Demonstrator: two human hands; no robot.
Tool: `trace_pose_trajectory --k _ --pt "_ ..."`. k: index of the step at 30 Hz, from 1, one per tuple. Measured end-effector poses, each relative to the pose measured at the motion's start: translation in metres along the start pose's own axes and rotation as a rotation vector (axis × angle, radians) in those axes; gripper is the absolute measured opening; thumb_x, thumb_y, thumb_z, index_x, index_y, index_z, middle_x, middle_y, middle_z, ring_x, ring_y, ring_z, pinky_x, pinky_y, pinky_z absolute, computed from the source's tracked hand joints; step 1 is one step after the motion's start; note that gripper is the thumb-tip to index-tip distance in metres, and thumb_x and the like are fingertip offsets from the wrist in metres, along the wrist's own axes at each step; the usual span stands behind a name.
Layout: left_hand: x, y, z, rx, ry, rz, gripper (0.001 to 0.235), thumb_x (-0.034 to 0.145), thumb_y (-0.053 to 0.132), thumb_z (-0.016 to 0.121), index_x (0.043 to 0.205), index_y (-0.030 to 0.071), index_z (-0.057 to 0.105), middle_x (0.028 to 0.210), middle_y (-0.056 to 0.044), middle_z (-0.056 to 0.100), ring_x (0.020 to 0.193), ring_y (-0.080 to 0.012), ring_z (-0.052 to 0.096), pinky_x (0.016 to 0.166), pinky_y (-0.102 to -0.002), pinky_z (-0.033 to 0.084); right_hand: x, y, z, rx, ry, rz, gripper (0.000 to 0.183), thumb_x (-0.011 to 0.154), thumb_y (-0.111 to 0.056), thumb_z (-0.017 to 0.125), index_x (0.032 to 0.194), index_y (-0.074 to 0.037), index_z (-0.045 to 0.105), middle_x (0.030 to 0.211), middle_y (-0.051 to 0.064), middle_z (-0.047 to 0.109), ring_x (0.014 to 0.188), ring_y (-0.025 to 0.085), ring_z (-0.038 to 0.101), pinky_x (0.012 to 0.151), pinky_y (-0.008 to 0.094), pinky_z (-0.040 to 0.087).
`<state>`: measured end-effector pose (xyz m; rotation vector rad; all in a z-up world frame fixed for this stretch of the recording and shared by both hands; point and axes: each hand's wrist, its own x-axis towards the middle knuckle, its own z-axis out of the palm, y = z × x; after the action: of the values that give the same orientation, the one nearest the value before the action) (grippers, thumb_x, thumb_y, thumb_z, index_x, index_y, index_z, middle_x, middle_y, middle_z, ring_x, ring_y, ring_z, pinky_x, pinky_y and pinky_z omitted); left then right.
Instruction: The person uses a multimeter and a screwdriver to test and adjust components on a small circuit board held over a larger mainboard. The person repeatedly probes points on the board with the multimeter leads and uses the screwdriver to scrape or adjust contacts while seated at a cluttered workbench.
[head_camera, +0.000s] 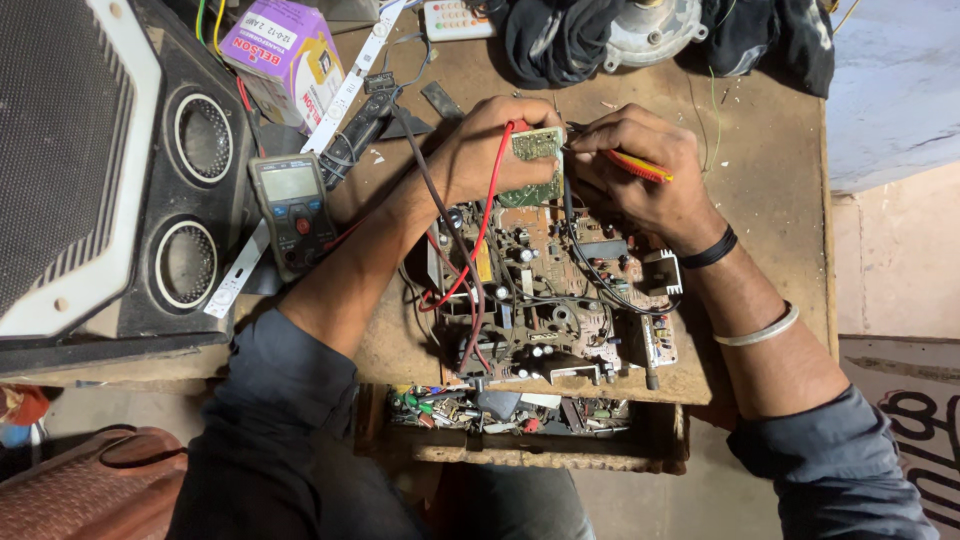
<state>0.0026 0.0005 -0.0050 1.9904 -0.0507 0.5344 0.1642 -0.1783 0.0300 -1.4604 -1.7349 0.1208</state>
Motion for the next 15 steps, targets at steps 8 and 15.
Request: trace_pose_trajectory --k 8,15 --pt "0.0015 -0.0054 0.0008 0.059 0.003 0.002 0.018 0.085 0.011 0.076 0.099 0.001 0.069 0.081 -0.003 0.068 0.075 -0.0083 0.064 0.067 -0.028 0.052 0.0019 0.0041 -0.0027 -0.021 -0.031 -0.041 0.020 0.089 0.008 0.077 0.107 0.000 0.072 0.108 0.013 0.074 0.099 0.026 0.074 0.087 0.033 0.059" --pt "0.0018 -0.0077 -0.0017 -0.021 -0.041 -0.027 0.019 0.085 0.013 0.076 0.098 0.000 0.069 0.082 -0.005 0.068 0.077 -0.0098 0.063 0.068 -0.029 0.050 0.0012 0.0042 -0.0070 -0.055 -0.102 -0.094 0.021 0.088 0.006 0.077 0.108 0.000 0.072 0.108 0.014 0.073 0.100 0.028 0.074 0.088 0.036 0.059"
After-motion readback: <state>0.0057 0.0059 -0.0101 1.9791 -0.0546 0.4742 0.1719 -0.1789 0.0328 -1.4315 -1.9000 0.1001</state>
